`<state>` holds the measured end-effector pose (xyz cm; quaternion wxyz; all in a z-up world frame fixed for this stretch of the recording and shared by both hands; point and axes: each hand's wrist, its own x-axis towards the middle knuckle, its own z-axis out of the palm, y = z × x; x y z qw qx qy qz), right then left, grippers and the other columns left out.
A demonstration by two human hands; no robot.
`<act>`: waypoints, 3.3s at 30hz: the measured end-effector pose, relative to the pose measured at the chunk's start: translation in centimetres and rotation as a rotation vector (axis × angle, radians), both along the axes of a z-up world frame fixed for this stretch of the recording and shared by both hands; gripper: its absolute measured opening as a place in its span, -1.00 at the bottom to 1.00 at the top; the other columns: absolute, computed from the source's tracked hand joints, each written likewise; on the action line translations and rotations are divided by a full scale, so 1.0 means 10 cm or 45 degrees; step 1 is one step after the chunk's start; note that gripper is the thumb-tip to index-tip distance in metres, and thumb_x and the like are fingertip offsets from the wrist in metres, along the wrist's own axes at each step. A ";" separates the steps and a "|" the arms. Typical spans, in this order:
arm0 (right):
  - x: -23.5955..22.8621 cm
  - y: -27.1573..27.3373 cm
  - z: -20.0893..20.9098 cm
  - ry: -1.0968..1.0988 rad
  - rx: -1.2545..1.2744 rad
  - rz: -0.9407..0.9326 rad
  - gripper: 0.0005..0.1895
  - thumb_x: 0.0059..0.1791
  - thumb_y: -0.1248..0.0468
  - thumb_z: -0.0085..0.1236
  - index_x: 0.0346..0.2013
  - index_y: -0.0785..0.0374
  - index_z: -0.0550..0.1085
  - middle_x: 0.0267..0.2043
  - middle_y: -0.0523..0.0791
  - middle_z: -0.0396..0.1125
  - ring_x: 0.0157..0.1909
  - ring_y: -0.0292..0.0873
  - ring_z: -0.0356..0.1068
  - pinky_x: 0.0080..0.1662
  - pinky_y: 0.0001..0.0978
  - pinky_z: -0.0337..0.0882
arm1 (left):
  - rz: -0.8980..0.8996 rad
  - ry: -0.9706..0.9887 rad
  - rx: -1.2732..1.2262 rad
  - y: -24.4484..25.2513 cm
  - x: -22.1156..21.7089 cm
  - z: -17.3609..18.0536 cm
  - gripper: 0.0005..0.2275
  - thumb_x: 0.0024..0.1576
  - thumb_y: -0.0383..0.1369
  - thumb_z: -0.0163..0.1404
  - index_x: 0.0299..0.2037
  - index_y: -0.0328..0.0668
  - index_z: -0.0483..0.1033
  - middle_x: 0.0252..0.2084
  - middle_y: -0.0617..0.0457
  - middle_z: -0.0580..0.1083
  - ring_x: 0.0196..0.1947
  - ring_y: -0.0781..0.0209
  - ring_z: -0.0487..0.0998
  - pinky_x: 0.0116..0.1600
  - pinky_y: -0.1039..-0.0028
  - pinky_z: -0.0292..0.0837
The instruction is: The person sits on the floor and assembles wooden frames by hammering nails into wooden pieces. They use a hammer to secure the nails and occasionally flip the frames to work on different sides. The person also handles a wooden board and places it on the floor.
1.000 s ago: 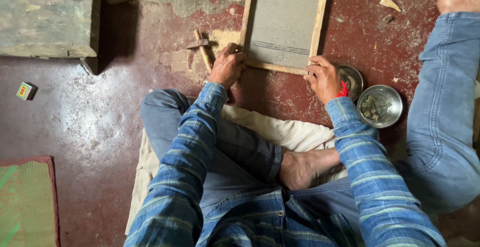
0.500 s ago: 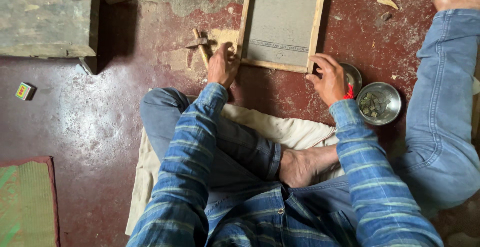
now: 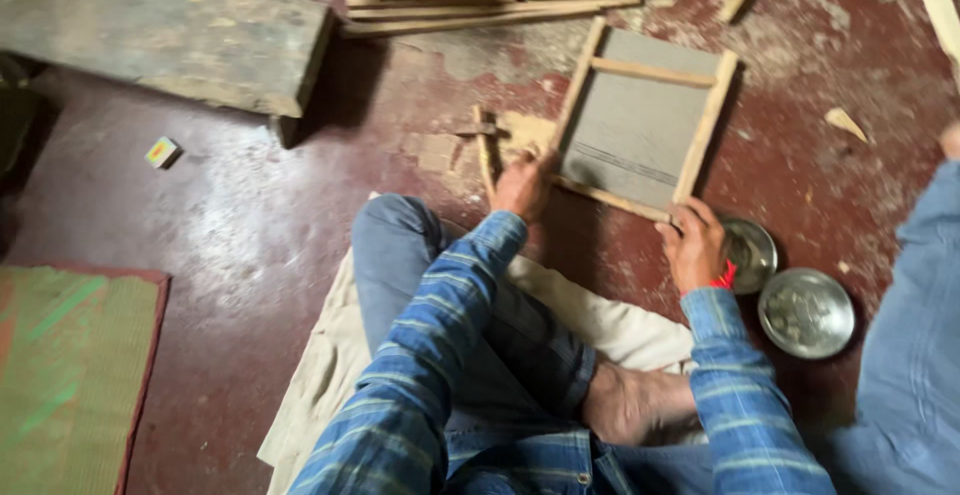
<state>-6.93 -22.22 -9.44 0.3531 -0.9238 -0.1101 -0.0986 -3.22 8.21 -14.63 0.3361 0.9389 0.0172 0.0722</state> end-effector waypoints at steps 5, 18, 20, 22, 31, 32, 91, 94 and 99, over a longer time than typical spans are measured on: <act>0.03 -0.01 -0.02 -0.091 -0.201 -0.036 -0.72 -0.14 0.42 0.38 -0.14 0.36 0.61 0.08 0.20 0.42 0.00 0.23 0.48 0.03 -0.07 0.50 | -0.184 -0.045 0.026 0.05 -0.01 0.14 -0.85 0.19 -0.29 0.04 -0.10 -0.01 0.61 -0.15 -0.28 0.46 -0.13 -0.30 0.53 -0.03 0.06 0.46; 0.06 -0.01 0.00 -0.045 -0.243 -0.038 -0.73 -0.11 0.39 0.37 -0.11 0.31 0.63 0.06 0.15 0.44 -0.07 0.20 0.51 -0.01 -0.08 0.53 | -0.218 -0.026 -0.104 0.10 -0.01 0.21 -0.90 0.16 -0.34 0.10 -0.18 -0.03 0.65 -0.23 -0.16 0.47 -0.20 -0.15 0.55 -0.05 0.12 0.49; 0.06 -0.02 -0.01 0.006 -0.197 -0.043 -0.72 -0.11 0.42 0.37 -0.10 0.33 0.62 0.07 0.16 0.43 -0.07 0.20 0.50 -0.05 -0.09 0.53 | -0.147 0.005 -0.095 0.09 0.02 0.12 -0.84 0.12 -0.31 0.15 -0.11 0.00 0.63 -0.19 -0.18 0.49 -0.20 -0.16 0.56 -0.06 0.12 0.51; 0.07 -0.03 -0.03 0.105 -0.128 -0.065 -0.71 -0.11 0.44 0.36 -0.09 0.36 0.61 0.08 0.18 0.42 -0.08 0.21 0.49 -0.12 -0.10 0.52 | -0.046 0.054 -0.094 0.07 0.07 -0.01 -0.69 0.07 -0.29 0.22 0.02 -0.04 0.55 -0.18 -0.22 0.50 -0.18 -0.20 0.56 -0.06 0.09 0.50; 0.14 -0.04 -0.17 -0.047 -0.150 -0.066 -0.72 -0.20 0.46 0.38 -0.19 0.37 0.62 0.00 0.16 0.44 -0.03 0.20 0.48 0.03 -0.09 0.50 | 0.059 0.516 -0.252 0.24 0.48 -0.33 -0.52 -0.09 -0.25 0.38 -0.03 -0.31 0.50 -0.07 -0.21 0.53 -0.05 -0.08 0.57 0.05 0.23 0.50; 0.15 -0.02 -0.14 -0.065 -0.152 -0.067 -0.72 -0.20 0.47 0.37 -0.19 0.37 0.62 0.00 0.17 0.44 -0.03 0.21 0.48 0.04 -0.10 0.49 | -0.027 0.505 -0.277 0.28 0.52 -0.26 -0.53 -0.08 -0.25 0.39 -0.05 -0.34 0.51 -0.07 -0.20 0.53 -0.05 -0.05 0.56 0.04 0.26 0.50; -2.37 1.00 0.76 0.681 2.098 -0.724 -0.84 0.11 0.28 0.03 -0.14 0.35 0.43 0.08 0.06 0.28 0.28 0.14 0.26 0.34 0.18 0.33 | 0.542 0.698 -1.473 0.27 -2.04 1.96 -0.79 0.17 -0.38 0.05 -0.20 -0.47 0.58 -0.41 0.03 0.58 -0.44 0.29 0.57 -0.27 0.49 0.52; -2.12 0.94 0.25 0.619 2.151 -0.741 -0.72 0.16 0.19 0.04 0.04 0.32 0.27 0.25 0.04 0.12 0.44 0.15 0.13 0.35 0.13 0.24 | 0.447 0.647 -1.441 0.16 -1.81 1.51 -0.75 0.22 -0.39 0.05 -0.20 -0.58 0.63 -0.47 -0.03 0.50 -0.50 0.26 0.46 -0.36 0.48 0.36; -0.85 0.68 -0.73 0.560 2.095 -0.779 -0.41 0.07 0.12 0.07 0.29 0.34 0.16 0.45 0.07 0.03 0.48 0.19 0.04 0.35 0.09 0.33 | 0.575 0.535 -1.288 -0.19 -0.69 0.65 -0.79 0.15 -0.41 0.07 -0.26 -0.54 0.59 -0.51 -0.05 0.55 -0.57 0.24 0.57 -0.44 0.47 0.46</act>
